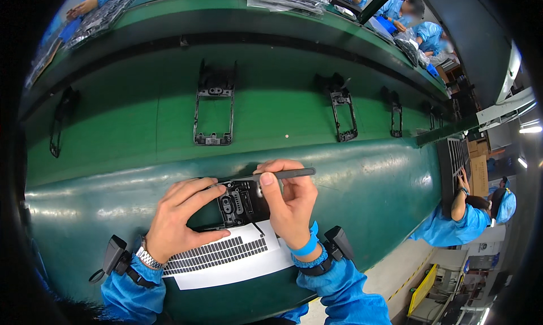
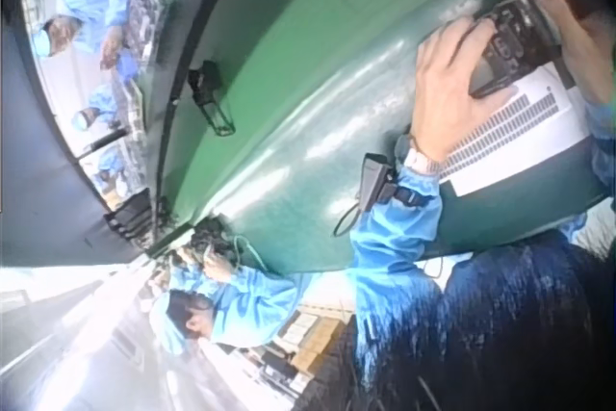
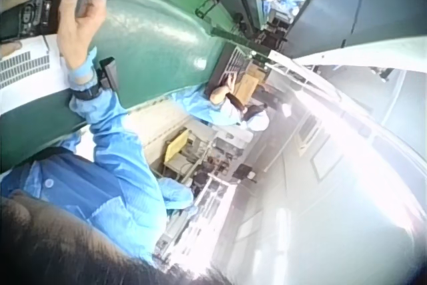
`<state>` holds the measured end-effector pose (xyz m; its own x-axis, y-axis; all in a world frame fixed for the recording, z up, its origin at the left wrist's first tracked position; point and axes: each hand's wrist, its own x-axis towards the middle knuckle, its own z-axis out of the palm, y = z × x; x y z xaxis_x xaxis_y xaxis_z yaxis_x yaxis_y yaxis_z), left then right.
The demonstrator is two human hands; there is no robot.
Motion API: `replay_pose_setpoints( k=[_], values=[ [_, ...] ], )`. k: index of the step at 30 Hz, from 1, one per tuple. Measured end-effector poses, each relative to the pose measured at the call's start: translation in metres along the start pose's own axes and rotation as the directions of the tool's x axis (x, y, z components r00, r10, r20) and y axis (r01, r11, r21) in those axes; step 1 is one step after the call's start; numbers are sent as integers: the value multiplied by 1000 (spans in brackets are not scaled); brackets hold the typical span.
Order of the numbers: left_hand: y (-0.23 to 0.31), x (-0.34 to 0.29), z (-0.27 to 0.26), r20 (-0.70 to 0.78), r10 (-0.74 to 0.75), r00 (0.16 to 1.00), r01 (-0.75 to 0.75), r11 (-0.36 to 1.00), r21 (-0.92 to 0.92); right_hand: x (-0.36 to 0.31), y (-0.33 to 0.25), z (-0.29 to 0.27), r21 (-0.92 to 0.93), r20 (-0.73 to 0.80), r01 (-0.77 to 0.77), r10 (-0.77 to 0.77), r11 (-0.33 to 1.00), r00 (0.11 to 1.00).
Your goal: Assembling electronic components into a plastic housing on a factory conveyor belt.
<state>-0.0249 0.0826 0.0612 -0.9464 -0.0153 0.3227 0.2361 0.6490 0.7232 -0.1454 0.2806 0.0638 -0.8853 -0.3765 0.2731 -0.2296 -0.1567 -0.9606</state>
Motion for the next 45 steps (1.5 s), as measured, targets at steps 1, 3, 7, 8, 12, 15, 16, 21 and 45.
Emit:
replay_pose_setpoints(
  k=[1, 3, 7, 8, 12, 15, 16, 21, 45],
  values=[
    [-2, 0, -2, 2, 7, 1000, -7, 1000, 8, 0, 2, 2, 6, -4, 8, -8, 1000, 1000],
    [-4, 1, -6, -24, -22, 999, 20, 996, -90, 0, 4, 2, 81, -146, 35, -23, 996, 989],
    [-3, -5, -3, -37, -134, 990, 127, 980, -156, 3, 7, -12, 169, -342, 93, -31, 981, 939],
    [-5, -6, -2, -40, -136, 990, 127, 978, -163, 4, 9, -16, 209, -375, 109, -23, 972, 927],
    [-2, 3, -26, -113, -133, 985, 121, 987, -109, 9, 5, -33, 257, -457, 115, 16, 960, 889],
    [-22, 35, -63, -384, -51, 922, 99, 990, 106, 12, 2, -44, 224, -442, 105, 5, 969, 897],
    [-37, 43, -77, -462, -114, 880, 211, 964, 162, 11, 2, -44, 239, -451, 114, 7, 964, 892],
    [-140, 48, -119, -604, -202, 771, 468, 822, 323, 8, 5, -34, 204, -336, 79, -6, 976, 942],
    [27, 43, 7, 185, -7, 983, 5, 1000, 11, -58, -35, -54, -344, 364, -43, 175, 938, 915]
  ],
)
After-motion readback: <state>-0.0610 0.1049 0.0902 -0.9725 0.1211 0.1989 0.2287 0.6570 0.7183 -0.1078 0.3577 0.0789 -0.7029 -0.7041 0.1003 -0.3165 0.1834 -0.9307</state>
